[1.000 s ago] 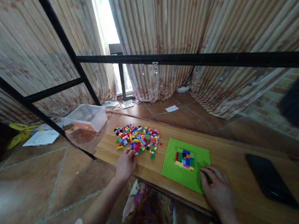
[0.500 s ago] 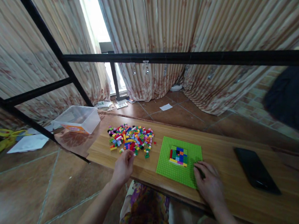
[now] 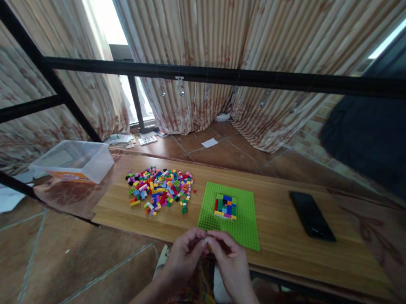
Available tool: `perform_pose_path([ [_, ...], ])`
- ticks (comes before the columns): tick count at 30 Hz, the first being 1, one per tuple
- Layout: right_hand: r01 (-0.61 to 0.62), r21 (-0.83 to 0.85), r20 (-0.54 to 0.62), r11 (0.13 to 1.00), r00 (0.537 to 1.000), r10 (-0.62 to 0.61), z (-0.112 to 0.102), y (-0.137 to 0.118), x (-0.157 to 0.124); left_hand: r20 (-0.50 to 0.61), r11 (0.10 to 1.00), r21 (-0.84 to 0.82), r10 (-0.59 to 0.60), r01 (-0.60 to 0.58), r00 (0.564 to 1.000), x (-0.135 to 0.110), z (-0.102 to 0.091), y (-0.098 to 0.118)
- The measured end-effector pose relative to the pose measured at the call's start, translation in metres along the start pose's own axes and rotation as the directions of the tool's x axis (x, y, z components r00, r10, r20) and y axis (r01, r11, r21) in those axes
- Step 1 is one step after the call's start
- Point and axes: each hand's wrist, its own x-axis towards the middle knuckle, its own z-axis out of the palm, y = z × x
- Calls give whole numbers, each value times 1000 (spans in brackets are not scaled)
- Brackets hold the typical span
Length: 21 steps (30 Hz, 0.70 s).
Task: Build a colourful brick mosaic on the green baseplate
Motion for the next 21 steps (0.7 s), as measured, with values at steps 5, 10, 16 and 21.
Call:
perform_pose_path([
  [5,-177,189,-74,966,978,193,-2,11,-2,30,998,-48,-38,40,999,1,4,-2],
  [10,-262,347,-58,901,952,299,-2,14,-3,24,995,-68,-74,75,997,5,6,-5],
  [16,-283,306,-59,909,947,315,0,19,-3,-3,994,-51,-97,96,995,6,7,-7],
  [21,-265,239,-78,934,954,291,-4,17,0,20,994,-49,-101,102,995,10,9,-7],
])
